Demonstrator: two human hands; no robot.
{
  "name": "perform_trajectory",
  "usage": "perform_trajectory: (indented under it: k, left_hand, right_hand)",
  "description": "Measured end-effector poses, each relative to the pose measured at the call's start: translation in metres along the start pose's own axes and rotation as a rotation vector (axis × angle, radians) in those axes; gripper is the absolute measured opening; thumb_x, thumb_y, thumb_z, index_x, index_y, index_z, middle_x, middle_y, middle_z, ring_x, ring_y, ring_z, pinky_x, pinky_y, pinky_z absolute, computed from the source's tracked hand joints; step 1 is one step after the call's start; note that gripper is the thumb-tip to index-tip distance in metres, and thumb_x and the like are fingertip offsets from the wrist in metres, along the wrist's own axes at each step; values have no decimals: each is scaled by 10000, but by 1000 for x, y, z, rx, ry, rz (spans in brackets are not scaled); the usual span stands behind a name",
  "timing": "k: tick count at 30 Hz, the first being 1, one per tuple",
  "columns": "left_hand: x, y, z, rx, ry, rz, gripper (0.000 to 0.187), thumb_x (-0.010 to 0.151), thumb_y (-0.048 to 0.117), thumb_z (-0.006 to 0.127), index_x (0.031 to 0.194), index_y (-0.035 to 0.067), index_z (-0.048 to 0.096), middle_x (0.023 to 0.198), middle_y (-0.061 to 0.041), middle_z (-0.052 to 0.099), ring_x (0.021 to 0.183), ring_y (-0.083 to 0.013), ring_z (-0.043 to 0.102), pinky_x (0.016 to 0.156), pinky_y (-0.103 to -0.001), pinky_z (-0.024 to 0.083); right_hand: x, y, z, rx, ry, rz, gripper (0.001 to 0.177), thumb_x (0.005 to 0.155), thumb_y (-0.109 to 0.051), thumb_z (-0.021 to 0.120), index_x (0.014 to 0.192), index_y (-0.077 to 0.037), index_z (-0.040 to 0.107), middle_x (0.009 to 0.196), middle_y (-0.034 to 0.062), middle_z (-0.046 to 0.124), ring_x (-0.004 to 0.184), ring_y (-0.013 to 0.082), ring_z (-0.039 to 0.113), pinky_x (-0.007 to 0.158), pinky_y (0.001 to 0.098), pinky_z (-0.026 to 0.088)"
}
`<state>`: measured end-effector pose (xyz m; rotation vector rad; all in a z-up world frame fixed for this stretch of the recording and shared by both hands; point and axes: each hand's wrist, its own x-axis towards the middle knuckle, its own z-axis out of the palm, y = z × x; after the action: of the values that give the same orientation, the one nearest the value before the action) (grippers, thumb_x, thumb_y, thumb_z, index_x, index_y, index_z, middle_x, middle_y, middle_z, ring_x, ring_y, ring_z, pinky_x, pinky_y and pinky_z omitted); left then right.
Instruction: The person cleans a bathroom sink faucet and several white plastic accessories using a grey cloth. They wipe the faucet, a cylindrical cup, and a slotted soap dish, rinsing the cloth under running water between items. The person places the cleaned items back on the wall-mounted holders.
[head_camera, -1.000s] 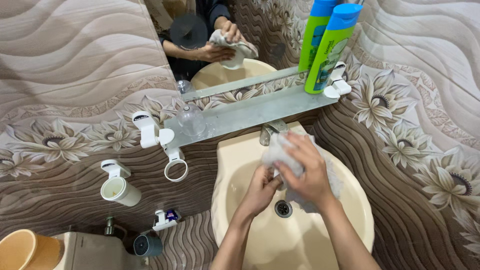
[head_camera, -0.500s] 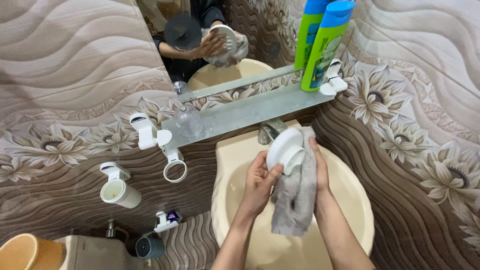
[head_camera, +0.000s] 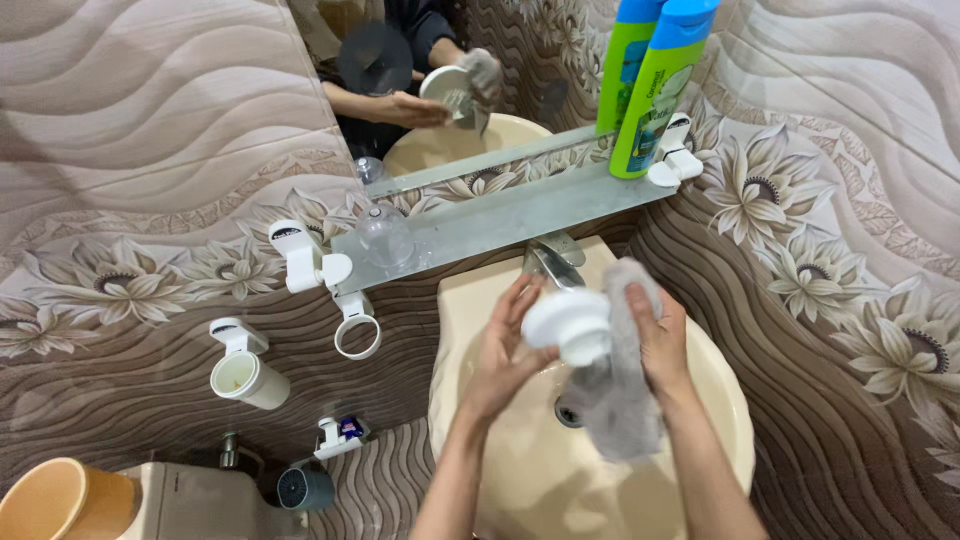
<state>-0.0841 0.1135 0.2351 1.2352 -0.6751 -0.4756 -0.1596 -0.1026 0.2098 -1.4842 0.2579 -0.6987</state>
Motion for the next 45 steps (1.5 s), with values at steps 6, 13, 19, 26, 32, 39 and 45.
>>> perform_trajectory:
  k: [6, 13, 19, 26, 32, 39, 45]
  left_hand:
    - [7, 25, 3, 474, -255, -235, 339, 774, 139, 836, 1085, 35, 748, 917, -42, 773, 824, -126, 699, 774, -293, 571]
    - [8, 3, 18, 84, -31, -3, 219, 816, 21, 753, 1034, 10, 732, 961, 3, 768, 886, -65, 688, 767, -265, 577]
    - [3, 3, 16, 20, -42, -49, 173, 829, -57, 689, 1000, -32, 702, 822, 2, 661, 711, -72, 613, 607, -257, 511]
    - [5, 2, 13, -5, -1, -42, 226, 823, -50, 705, 1047, -18, 715, 850, 22, 688, 731, -49, 621, 620, -239, 520]
    - [6, -6, 17, 45, 32, 24, 243, 839, -40, 715, 1081, -15, 720, 885, 30, 698, 773, -41, 618, 660, -232, 536]
    - [-2, -9, 17, -65, 121, -86, 196, 843, -33, 708, 1038, -30, 711, 777, 6, 667, 602, -65, 577, 488, -247, 455]
    - [2, -4, 10, 34, 68, 68, 250, 830, -43, 712, 1080, -32, 709, 892, 25, 704, 769, -26, 610, 650, -217, 514]
  right_hand:
    - [-2, -42, 8, -205, -290, 73, 335, 891, -213, 781, 1153, -11, 727, 941, 23, 746, 849, 62, 656, 761, 244, 549]
    - [-23, -78, 51, -777, -197, -706, 566, 681, -271, 868, 1142, 10, 701, 1342, 196, 646, 1356, 333, 508, 1188, 510, 242]
    - [-14, -51, 40, -274, -80, -335, 358, 883, -122, 743, 1216, 6, 724, 1394, 223, 642, 1378, 345, 548, 1183, 473, 295]
    - [-30, -57, 48, -339, 7, -375, 365, 933, -126, 727, 1256, 34, 680, 1395, 266, 626, 1304, 337, 602, 1077, 375, 469]
    - [-32, -83, 60, -541, -72, -661, 329, 868, -95, 763, 1139, 75, 685, 1361, 269, 652, 1355, 383, 586, 1155, 410, 422]
    - [-29, -76, 65, -191, 125, -300, 171, 966, -70, 750, 1084, 54, 750, 1254, 225, 737, 1177, 264, 680, 1042, 344, 504]
    - [-40, -91, 69, -665, -130, -762, 295, 715, -5, 797, 996, 61, 734, 1276, 242, 701, 1353, 432, 553, 1120, 429, 448]
